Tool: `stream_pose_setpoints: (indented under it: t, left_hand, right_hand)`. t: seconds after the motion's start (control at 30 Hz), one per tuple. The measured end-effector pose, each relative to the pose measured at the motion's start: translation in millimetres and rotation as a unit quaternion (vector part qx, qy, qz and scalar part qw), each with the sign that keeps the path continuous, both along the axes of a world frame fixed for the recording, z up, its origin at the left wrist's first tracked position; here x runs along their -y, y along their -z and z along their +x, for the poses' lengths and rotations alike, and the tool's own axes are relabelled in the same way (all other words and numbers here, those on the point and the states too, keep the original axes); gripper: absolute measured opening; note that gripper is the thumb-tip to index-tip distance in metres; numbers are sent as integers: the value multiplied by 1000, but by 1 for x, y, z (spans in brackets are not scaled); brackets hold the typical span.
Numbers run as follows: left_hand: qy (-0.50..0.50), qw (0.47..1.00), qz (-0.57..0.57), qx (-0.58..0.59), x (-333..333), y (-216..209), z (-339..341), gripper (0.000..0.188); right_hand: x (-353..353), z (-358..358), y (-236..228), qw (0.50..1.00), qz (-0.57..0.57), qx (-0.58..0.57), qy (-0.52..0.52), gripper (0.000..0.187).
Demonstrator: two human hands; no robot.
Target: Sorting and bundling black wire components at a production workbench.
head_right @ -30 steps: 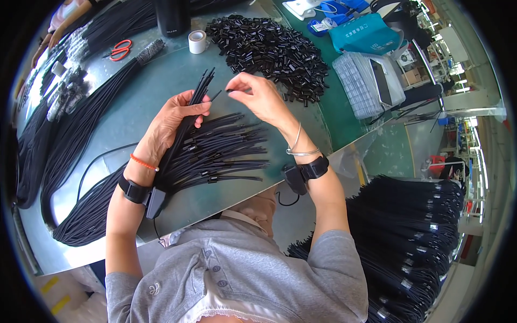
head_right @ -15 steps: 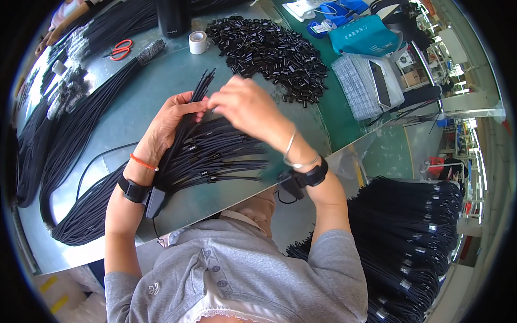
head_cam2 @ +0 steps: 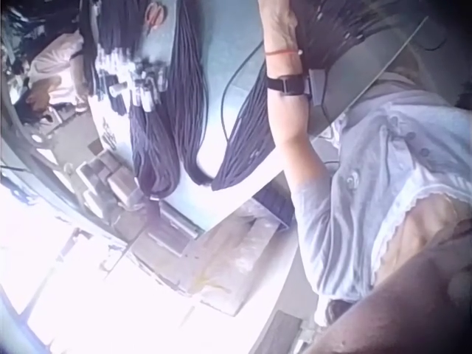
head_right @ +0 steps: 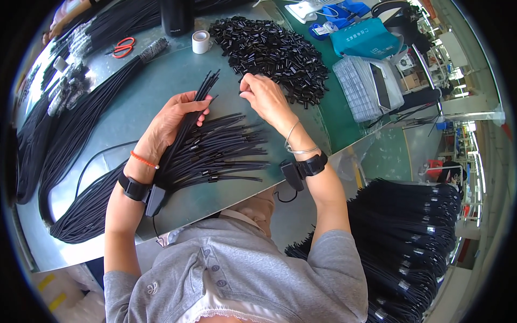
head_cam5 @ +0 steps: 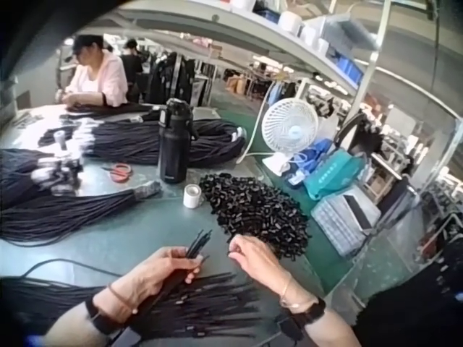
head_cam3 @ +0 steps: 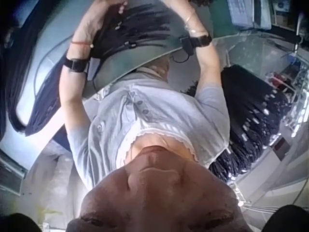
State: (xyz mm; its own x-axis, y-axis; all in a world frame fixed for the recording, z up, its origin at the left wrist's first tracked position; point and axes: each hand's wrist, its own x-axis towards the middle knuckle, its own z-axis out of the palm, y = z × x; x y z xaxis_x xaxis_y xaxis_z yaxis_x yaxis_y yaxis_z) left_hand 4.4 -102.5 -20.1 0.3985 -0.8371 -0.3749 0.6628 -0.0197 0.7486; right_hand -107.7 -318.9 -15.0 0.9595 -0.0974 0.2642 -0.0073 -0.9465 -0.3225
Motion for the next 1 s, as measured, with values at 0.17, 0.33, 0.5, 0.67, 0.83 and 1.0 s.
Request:
stream_pose_setpoints:
  t: [0.17, 0.33, 0.5, 0.67, 0.83, 1.0]
  left_hand:
    - [2, 999, -4, 31, 0, 1, 0, 14]
    - [0, 999, 6, 51, 0, 5, 1, 15]
    - [-1, 998, 1, 64, 3, 6, -1, 13]
    - [-38, 999, -29, -12, 1, 7, 1, 11]
    - [-26, 999, -22, -14, 1, 0, 0, 11]
    - [-11, 1000, -12, -2, 0, 2, 1, 13]
  right_hand:
    - [-18, 6, -4, 970, 234, -44, -47, 8]
    - [-23, 9, -20, 879, 459, -109, -70, 10]
    - [-44, 0, -35, 972, 189, -30, -134, 13]
    - [-82, -9, -29, 976, 40, 51, -207, 11]
    - [-9, 10, -10, 989, -86, 123, 0, 8]
    - [11, 8, 6, 993, -101, 58, -2, 22]
